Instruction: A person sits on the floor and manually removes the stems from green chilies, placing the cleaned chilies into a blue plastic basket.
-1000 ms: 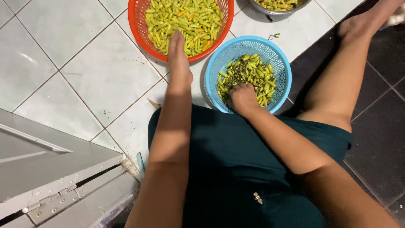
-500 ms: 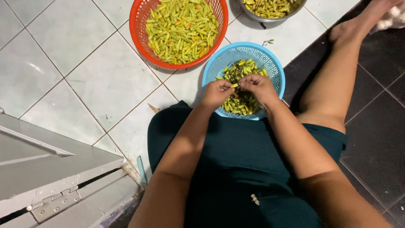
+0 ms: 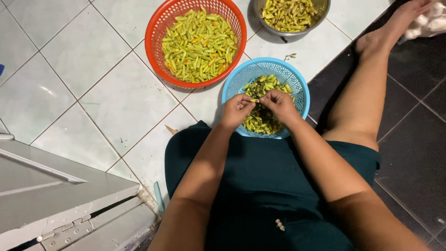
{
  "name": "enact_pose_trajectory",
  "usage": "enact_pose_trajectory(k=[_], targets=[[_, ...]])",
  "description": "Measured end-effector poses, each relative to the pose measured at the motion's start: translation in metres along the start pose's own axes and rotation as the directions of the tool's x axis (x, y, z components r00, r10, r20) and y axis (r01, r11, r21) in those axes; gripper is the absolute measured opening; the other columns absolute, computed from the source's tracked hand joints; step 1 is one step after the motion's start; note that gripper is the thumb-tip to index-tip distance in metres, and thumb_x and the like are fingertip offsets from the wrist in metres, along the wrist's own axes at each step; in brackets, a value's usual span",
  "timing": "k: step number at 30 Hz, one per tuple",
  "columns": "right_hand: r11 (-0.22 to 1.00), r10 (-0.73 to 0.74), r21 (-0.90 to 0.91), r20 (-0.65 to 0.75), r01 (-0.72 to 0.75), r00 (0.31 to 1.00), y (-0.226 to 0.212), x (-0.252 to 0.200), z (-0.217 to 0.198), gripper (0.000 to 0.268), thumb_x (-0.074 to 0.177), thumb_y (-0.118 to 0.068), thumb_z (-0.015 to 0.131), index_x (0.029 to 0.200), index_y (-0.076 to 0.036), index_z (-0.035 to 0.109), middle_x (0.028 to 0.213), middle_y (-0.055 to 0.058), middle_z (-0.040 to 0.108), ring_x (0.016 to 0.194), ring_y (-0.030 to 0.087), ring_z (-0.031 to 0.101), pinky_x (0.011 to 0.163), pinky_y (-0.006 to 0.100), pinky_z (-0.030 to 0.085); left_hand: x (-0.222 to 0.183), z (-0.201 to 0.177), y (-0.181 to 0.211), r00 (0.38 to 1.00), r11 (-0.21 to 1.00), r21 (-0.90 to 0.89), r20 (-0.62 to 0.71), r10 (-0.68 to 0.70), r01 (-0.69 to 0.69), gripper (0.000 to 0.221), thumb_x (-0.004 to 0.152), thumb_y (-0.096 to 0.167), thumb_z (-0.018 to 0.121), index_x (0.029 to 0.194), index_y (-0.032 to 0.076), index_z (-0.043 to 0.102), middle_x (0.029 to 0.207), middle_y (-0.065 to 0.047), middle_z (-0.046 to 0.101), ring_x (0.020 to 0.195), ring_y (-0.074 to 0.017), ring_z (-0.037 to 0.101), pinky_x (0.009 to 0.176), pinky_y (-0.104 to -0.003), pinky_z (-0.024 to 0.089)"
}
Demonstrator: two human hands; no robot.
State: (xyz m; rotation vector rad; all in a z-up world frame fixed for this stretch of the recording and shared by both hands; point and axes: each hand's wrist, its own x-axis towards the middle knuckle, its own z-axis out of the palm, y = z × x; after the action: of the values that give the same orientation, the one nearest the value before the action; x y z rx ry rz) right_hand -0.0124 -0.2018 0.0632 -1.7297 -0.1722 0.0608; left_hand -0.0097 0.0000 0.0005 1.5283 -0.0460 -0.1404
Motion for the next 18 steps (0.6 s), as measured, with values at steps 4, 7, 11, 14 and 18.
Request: enact_pose_trajectory(k=[4,7,11,14,18], targets=[[0.993,-0.038,-0.114,-0.002,0.038,0.999,0.025,0.006,0.0,0.017,0.095,-0.017,0.08,0.083,-0.007,0.071,0.068,0.006,0.068,0.065,0.012,0.06,0.063,0.028,0.047,0.001,0.0,0.0,1.0,1.0,-0.01,0.013,0.009,-0.008,0.016,0.094,0.009,0.078,0.102,-0.005,0.073,0.081,-0.015,0.07,0.062,-0.0163,0.07,0.058,-0.032,0.059],[0.977,-0.073,-0.2,-0.018,0.068,0.997,0.024,0.007,0.001,0.019,0.096,-0.02,0.078,0.083,-0.008,0.069,0.065,0.008,0.066,0.063,0.017,0.06,0.063,0.032,0.047,-0.001,0.004,0.007,1.0,1.0,0.01,-0.002,-0.025,0.025,0.016,0.095,0.011,0.077,0.096,-0.005,0.073,0.077,-0.016,0.07,0.059,-0.0169,0.069,0.055,-0.032,0.057],[0.966,-0.086,-0.245,-0.028,0.077,0.996,0.012,0.007,0.001,0.022,0.097,-0.019,0.076,0.082,-0.007,0.065,0.063,0.011,0.063,0.063,0.021,0.059,0.064,0.035,0.048,-0.001,0.008,0.02,0.986,0.987,0.008,0.039,-0.161,0.161,0.027,0.103,0.022,0.066,0.093,-0.002,0.072,0.076,-0.016,0.071,0.058,-0.0162,0.067,0.054,-0.031,0.055],[0.954,-0.1,-0.286,-0.022,0.09,0.995,0.021,0.009,0.0,0.024,0.096,-0.023,0.076,0.08,-0.009,0.066,0.061,0.01,0.062,0.061,0.023,0.06,0.063,0.035,0.048,0.001,0.01,0.01,0.979,0.978,-0.066,0.065,-0.192,0.196,0.03,0.108,0.021,0.061,0.093,0.0,0.074,0.075,-0.016,0.071,0.058,-0.015,0.067,0.054,-0.031,0.056],[0.967,-0.073,-0.247,-0.007,0.069,0.997,0.016,0.008,0.001,0.024,0.096,-0.022,0.074,0.078,-0.008,0.066,0.059,0.01,0.065,0.06,0.023,0.061,0.064,0.036,0.048,-0.009,0.002,0.035,0.944,0.944,-0.101,0.14,-0.297,0.313,0.044,0.113,0.038,0.053,0.103,-0.002,0.069,0.079,-0.014,0.068,0.063,-0.0137,0.065,0.053,-0.03,0.051]])
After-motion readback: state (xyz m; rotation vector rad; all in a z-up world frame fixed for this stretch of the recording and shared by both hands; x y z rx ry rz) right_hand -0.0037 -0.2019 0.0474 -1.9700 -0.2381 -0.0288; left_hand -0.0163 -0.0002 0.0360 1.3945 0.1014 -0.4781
